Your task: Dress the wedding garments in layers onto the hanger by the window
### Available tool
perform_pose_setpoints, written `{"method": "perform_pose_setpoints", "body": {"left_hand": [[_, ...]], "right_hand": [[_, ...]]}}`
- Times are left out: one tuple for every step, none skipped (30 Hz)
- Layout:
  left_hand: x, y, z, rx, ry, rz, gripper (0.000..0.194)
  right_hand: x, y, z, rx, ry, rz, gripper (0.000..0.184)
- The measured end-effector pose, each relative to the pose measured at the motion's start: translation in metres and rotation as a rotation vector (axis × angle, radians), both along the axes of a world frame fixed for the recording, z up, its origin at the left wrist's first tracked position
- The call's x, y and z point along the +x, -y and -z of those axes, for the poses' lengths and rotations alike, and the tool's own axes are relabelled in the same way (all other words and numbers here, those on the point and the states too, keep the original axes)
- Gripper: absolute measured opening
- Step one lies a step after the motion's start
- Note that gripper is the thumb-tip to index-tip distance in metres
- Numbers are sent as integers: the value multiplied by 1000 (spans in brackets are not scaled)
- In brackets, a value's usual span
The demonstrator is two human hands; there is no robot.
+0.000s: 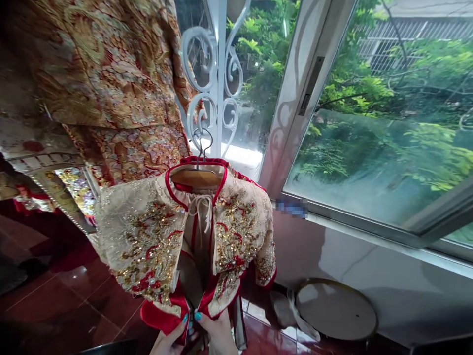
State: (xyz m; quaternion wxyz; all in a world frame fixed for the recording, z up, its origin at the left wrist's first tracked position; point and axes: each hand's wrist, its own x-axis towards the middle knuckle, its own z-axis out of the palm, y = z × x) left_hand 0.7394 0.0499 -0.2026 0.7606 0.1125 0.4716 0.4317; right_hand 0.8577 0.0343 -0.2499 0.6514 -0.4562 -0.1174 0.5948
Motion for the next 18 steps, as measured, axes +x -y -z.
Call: {"method": "perform_pose_setpoints", "body": {"left_hand": [[0, -1, 2, -1, 4, 19, 32], [1, -3, 4, -10, 4, 37, 31], [1, -4, 7, -22, 3, 47, 31], [1, -5, 10, -35, 0, 46, 31], [1, -5, 12, -47, -5, 45, 31], [1, -4, 13, -55, -13, 48, 31], [1, -3, 14, -56, -21, 54, 31], [0, -2, 14, -49, -29, 61, 30], [0, 0, 13, -36, -34, 62, 29], [0, 2, 12, -24, -34, 60, 29], [-1, 4, 9, -8, -29, 53, 30], [-1, 5, 6, 9, -23, 45, 30], [-1, 7, 4, 21, -21, 39, 30], [-1, 8, 1, 26, -25, 33, 29], [-1, 9, -1, 25, -35, 24, 29], [-1, 9, -3, 21, -48, 13, 28], [-1, 9, -4, 18, -58, 0, 28], [-1, 10, -5, 15, -64, -15, 28]], "right_hand": [[1, 0, -1, 0, -4, 0, 69], [1, -1, -2, -3, -7, 2, 70], [2, -1, -3, -6, -9, -1, 71], [3, -1, -4, -9, -9, -9, 72], [3, -1, -4, -10, -9, -26, 71], [4, -1, -5, -8, -9, -50, 70], [4, 0, -5, -3, -9, -74, 69], [4, 1, -6, 5, -10, -90, 69], [3, 2, -7, 12, -12, -97, 69], [3, 3, -8, 18, -16, -96, 69], [1, 4, -10, 21, -19, -93, 68], [0, 5, -11, 21, -20, -92, 66], [-2, 6, -13, 18, -19, -96, 64], [-3, 7, -15, 16, -17, -106, 61], [-4, 7, -16, 16, -14, -112, 60], [-5, 7, -17, 20, -11, -113, 59], [-5, 7, -17, 25, -10, -111, 58], [-5, 7, -17, 29, -9, -112, 58]]}}
